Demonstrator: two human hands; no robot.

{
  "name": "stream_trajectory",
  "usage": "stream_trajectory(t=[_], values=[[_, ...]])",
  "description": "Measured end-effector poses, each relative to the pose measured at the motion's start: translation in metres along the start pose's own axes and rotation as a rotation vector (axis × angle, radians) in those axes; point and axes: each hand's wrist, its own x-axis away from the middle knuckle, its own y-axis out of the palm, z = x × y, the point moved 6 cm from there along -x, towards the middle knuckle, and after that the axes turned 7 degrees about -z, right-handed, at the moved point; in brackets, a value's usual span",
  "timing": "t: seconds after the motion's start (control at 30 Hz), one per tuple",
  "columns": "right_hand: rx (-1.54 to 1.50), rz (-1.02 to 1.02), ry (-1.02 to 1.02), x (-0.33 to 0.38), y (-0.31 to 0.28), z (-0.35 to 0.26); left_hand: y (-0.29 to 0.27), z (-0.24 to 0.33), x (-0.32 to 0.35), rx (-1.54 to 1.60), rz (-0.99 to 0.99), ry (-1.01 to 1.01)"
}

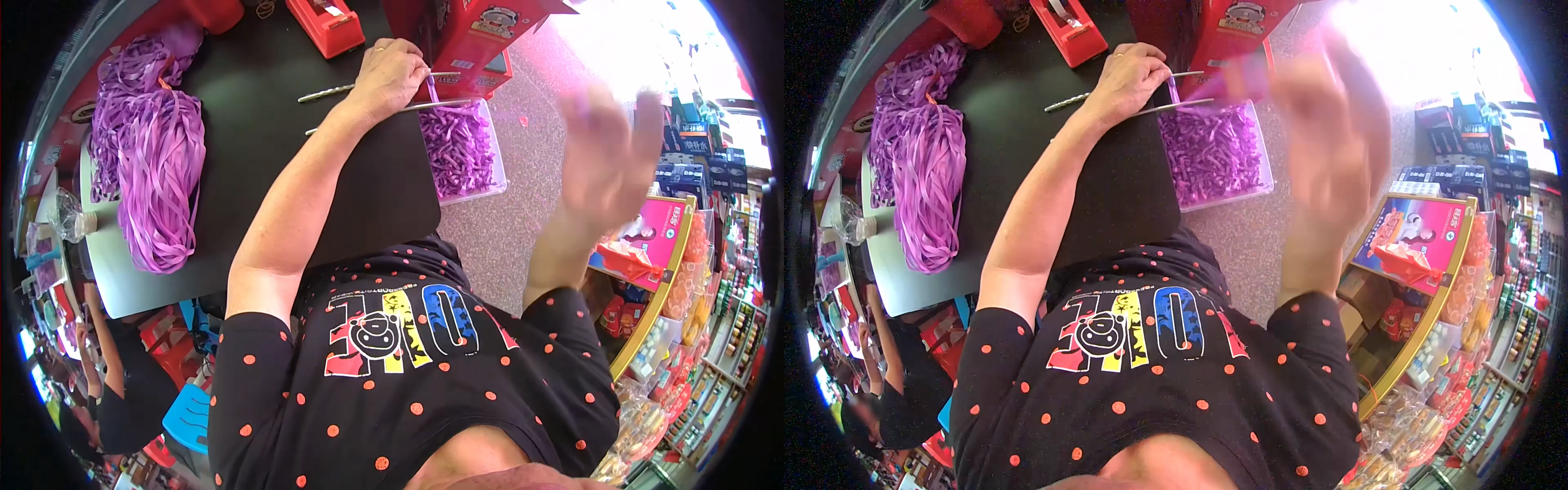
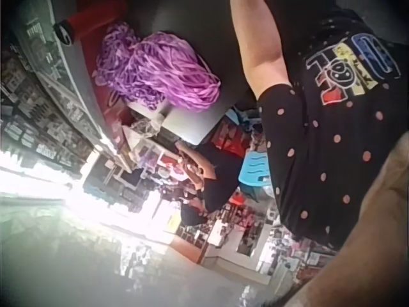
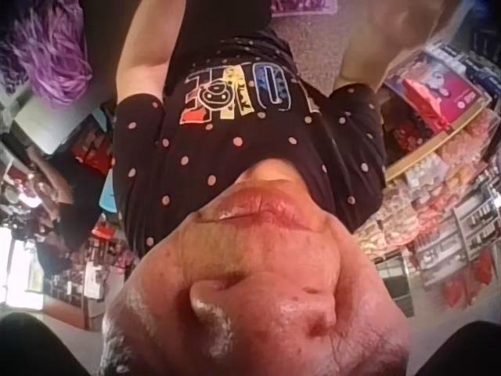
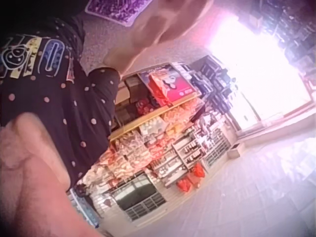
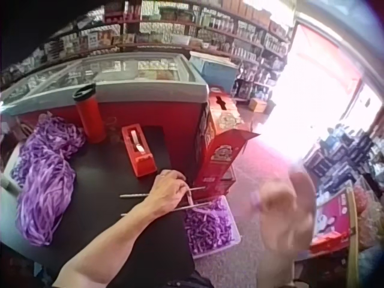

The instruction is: Assembling decorative ribbon bows using a workstation jig and tape.

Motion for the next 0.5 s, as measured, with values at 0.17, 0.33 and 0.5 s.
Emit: stream_trajectory(t=[0.17,0.33,0.5], values=[[0.042,0.066,0.235,-0.123,-0.007,0.084,-0.003,-0.002,0.004,0.049,0.005,0.006],[-0.147,0.079,0.457,-0.141,-0.031,0.211,-0.013,0.004,0.007,0.077,-0.036,-0.016],[-0.246,0.275,0.706,-0.090,-0.042,0.311,-0.008,0.001,0.007,0.060,0.026,-0.025]])
